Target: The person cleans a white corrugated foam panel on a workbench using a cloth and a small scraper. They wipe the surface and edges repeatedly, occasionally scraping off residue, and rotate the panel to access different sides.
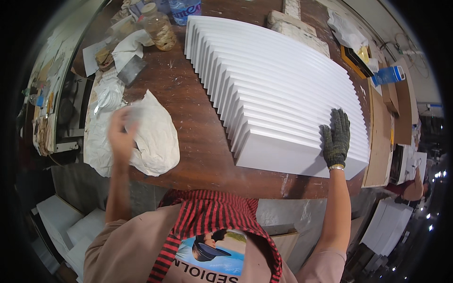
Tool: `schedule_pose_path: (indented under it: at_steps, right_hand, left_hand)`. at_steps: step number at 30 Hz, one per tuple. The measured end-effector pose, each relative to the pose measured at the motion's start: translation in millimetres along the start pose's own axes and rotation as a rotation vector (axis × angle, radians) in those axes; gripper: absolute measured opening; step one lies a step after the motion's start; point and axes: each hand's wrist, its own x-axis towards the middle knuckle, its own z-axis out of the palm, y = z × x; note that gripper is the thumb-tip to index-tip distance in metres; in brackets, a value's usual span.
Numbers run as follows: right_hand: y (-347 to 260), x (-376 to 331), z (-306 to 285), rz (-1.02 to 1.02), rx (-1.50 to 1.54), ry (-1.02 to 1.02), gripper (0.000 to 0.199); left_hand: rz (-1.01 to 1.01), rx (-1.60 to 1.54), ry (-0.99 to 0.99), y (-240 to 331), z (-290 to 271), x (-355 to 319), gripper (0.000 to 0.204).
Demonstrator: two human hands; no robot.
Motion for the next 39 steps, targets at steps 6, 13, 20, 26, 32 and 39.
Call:
schedule_pose_path:
  at_steps: [6,13,20,26,32,39]
  right_hand:
    - [3.0,1.0,-1.0,-0.041,-0.108,0.000,0.055]
    - [3.0,1.6,-1.2,-0.036,-0.185,0.019,0.053]
    - [-4.2,3.4,-3.7,0.062,-0.008,-0.028,0.052]
    - [-2.2,2.6,-2.2,0.002,-0.062,0.009,0.052]
    - [23.6,-0.5,-0.1,0.028,0.114,0.005,0.056]
    - [163.0,-2.3,-52.9,0.506,-0.093,0.069,0.080]
  left_hand:
    - [0.324,-0.308,-0.312,91.9,125.0,-23.5,0.040]
    - [0.292,-0.267,-0.343,88.0,154.3,-31.7,0.036]
    - [0.349,-0.316,-0.258,86.1,139.5,-39.9,0.036]
    - [0.306,-0.258,-0.355,89.5,146.6,-39.2,0.038]
    - [0.027,-0.437,-0.560,89.7,132.1,-75.8,0.038]
    - [0.103,-0.364,-0.714,108.5,134.8,-82.6,0.039]
